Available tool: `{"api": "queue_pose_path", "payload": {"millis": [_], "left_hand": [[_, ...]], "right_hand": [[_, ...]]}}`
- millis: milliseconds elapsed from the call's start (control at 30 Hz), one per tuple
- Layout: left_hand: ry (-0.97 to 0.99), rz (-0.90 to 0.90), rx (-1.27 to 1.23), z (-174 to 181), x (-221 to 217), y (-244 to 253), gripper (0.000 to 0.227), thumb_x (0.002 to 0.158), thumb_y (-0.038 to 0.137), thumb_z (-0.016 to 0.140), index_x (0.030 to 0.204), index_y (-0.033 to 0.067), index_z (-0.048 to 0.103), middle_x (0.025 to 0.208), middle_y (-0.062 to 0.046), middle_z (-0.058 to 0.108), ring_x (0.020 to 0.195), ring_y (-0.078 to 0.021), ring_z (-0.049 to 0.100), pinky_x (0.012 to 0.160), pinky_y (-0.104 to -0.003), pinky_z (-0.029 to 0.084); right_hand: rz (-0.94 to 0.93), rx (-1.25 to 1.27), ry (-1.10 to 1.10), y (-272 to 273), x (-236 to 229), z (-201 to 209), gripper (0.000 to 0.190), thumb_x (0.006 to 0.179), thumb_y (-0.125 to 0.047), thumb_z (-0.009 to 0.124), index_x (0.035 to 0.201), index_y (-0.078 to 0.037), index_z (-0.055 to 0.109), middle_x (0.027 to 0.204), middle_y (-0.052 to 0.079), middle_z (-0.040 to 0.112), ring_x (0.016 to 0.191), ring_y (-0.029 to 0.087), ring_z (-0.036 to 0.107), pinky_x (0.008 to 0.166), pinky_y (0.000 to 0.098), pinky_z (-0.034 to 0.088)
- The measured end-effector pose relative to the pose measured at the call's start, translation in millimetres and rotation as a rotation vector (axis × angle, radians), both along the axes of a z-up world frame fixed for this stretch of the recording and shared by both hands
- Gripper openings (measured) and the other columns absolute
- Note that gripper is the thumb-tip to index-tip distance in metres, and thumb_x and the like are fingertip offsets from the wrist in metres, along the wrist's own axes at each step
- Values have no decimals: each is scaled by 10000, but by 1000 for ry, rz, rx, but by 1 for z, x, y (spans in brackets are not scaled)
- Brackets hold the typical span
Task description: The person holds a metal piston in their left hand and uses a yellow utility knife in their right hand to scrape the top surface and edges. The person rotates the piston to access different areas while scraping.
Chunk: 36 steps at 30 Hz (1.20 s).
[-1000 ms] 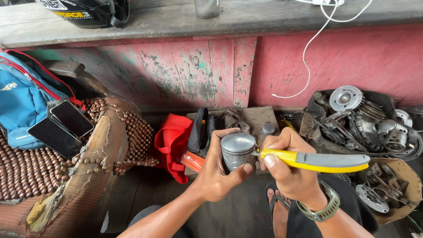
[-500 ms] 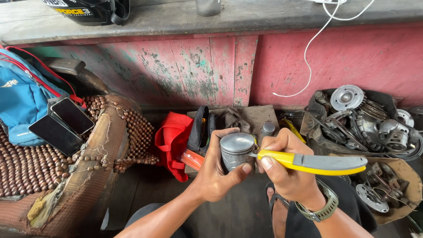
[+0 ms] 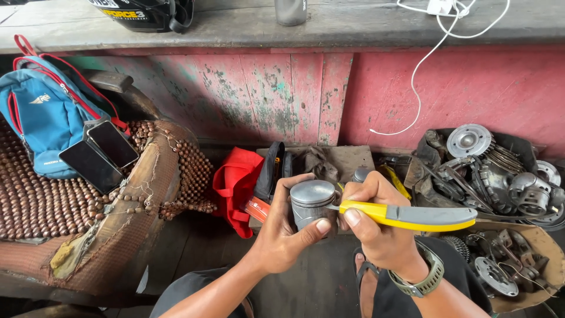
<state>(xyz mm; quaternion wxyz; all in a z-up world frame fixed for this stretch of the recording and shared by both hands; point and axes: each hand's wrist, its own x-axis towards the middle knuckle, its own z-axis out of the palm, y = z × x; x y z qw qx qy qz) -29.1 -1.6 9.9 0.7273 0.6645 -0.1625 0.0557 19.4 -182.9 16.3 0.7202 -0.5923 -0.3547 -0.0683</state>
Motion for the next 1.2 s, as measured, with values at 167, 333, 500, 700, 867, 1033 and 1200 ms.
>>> {"api": "queue_pose_path", "payload": {"millis": [167,333,500,700,867,1033,1200], "left_hand": [[5,-15,27,3,-11,2,682,930,348,684,1431,52,328,1196,-92,626,1029,-155,611,889,-333,544],[-16,-29,82,8,-17,5,716,941,380,665,1466,48,309,1181,-82,609,1021,-146,605,911,-319,530],[-31,-69,67,9,-17,6,759,915,357,706,1468,54,283,1206,-75,613,1058,-152,600,946,-323,513],[49,-26,86,6,-9,7,749,859,357,756,1428,80,355,1129,-53,616,964,-119,598,864,-289,531],[27,-7,52,-2,11,6,716,863,346,741,1433,80,400,1222,-80,643,1075,-146,617,945,-307,532],[55,-14,35,-4,19,7,713,853,309,740,1458,91,431,1211,-62,641,1018,-138,629,903,-303,556],[105,-79,-3,-14,26,5,715,883,290,704,1490,84,387,1216,-54,631,961,-120,612,833,-296,557]], "right_hand": [[38,18,22,-1,-6,0,222,916,-204,601,897,-86,415,668,109,557,561,174,535,538,288,431],[52,0,-17,-1,-13,3,209,950,-227,598,917,-86,447,686,105,576,586,155,553,569,273,446],[106,7,-1,-3,-18,2,199,958,-204,608,949,-83,450,721,93,580,620,146,539,593,273,448],[44,-7,-17,2,-11,2,205,945,-202,605,931,-82,440,714,93,555,647,147,485,626,279,417],[-43,-78,-32,2,3,-3,179,940,-208,613,964,-86,484,826,121,574,646,140,495,604,256,416],[-184,-151,-195,3,5,1,125,961,-189,570,967,-73,524,1026,164,547,920,227,610,803,332,524],[-107,-96,-122,3,7,-2,63,985,-137,561,973,-104,509,1223,179,537,1240,369,674,1098,476,587]]}}
